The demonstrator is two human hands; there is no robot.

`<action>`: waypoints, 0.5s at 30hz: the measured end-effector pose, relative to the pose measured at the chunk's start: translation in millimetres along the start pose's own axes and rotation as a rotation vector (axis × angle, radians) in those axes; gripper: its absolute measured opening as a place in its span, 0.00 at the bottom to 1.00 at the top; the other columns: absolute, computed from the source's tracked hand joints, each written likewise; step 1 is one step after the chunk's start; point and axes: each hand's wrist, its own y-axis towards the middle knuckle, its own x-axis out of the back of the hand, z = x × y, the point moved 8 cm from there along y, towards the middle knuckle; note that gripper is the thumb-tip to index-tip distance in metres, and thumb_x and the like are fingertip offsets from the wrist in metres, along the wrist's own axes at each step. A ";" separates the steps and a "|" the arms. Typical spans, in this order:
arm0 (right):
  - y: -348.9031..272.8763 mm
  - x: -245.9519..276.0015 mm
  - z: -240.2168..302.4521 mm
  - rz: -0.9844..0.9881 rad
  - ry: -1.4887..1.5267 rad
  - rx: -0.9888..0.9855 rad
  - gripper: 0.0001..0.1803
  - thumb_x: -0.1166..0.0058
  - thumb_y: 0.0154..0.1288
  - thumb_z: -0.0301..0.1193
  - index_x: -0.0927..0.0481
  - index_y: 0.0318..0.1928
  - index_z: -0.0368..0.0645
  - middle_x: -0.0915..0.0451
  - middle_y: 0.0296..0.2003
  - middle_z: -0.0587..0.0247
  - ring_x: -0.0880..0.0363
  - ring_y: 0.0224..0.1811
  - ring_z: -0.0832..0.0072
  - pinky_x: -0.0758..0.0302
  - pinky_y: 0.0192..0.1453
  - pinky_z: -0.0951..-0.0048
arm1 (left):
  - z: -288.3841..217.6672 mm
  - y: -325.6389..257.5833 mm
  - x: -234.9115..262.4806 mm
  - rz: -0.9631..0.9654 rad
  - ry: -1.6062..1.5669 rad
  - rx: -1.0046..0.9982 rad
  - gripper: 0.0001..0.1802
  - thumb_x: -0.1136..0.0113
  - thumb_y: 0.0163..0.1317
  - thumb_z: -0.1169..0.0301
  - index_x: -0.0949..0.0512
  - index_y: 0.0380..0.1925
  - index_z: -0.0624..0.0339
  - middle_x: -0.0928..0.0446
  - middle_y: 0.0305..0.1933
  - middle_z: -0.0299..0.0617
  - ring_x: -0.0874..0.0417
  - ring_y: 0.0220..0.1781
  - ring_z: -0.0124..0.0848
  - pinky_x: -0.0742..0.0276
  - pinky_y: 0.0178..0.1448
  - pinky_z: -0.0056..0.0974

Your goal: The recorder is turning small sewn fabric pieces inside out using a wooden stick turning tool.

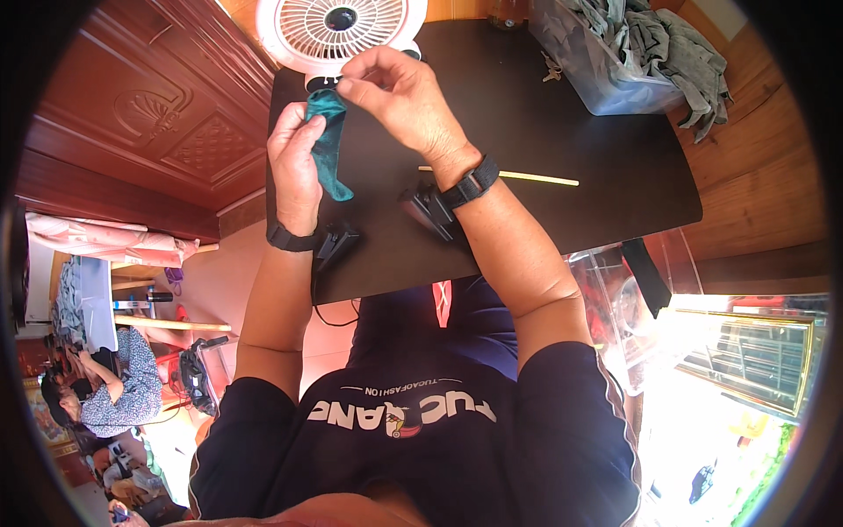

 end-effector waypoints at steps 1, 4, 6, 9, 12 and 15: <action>-3.2 -10.0 2.6 0.078 0.010 -0.018 0.09 0.39 0.58 0.24 0.23 0.40 0.39 0.22 0.35 0.71 0.26 0.36 0.85 0.27 0.41 0.81 | -1.0 -0.8 -0.5 -0.005 0.064 -0.036 0.04 0.48 0.60 0.76 0.25 0.33 0.62 0.27 0.32 0.29 0.31 0.34 0.17 0.36 0.42 0.24; -7.1 -17.1 -4.2 0.100 -0.115 -0.057 0.08 0.38 0.59 0.29 0.23 0.36 0.40 0.23 0.31 0.73 0.28 0.34 0.87 0.29 0.39 0.83 | -7.5 -3.5 -5.9 -0.026 0.259 -0.124 0.03 0.46 0.59 0.75 0.27 0.29 0.64 0.32 0.27 0.26 0.37 0.29 0.16 0.39 0.36 0.22; -7.6 -20.0 -13.3 0.153 -0.172 -0.134 0.07 0.39 0.60 0.29 0.23 0.33 0.39 0.23 0.27 0.73 0.28 0.31 0.87 0.29 0.36 0.82 | -2.3 -1.2 -2.1 -0.005 0.160 -0.089 0.04 0.46 0.59 0.74 0.27 0.29 0.64 0.32 0.27 0.26 0.37 0.29 0.16 0.39 0.36 0.22; -0.3 -4.2 -14.6 0.064 0.056 -0.090 0.06 0.40 0.61 0.28 0.23 0.32 0.39 0.23 0.27 0.72 0.28 0.28 0.86 0.29 0.34 0.81 | 5.1 1.1 -3.1 0.046 0.075 -0.008 0.04 0.48 0.59 0.74 0.26 0.31 0.63 0.30 0.29 0.28 0.34 0.32 0.17 0.38 0.39 0.23; 7.2 29.1 -16.6 -0.146 0.230 -0.084 0.04 0.43 0.62 0.27 0.23 0.34 0.41 0.23 0.27 0.70 0.25 0.28 0.81 0.26 0.37 0.80 | 8.7 0.7 -3.0 0.069 0.060 0.044 0.04 0.49 0.60 0.75 0.26 0.32 0.63 0.28 0.32 0.30 0.31 0.35 0.18 0.37 0.44 0.24; 7.2 33.4 -13.4 -0.186 0.225 -0.042 0.05 0.42 0.62 0.28 0.24 0.37 0.42 0.22 0.29 0.69 0.24 0.30 0.81 0.26 0.39 0.80 | 7.9 2.2 -7.8 0.051 -0.031 0.035 0.06 0.47 0.59 0.73 0.25 0.32 0.64 0.29 0.29 0.28 0.34 0.32 0.16 0.38 0.39 0.22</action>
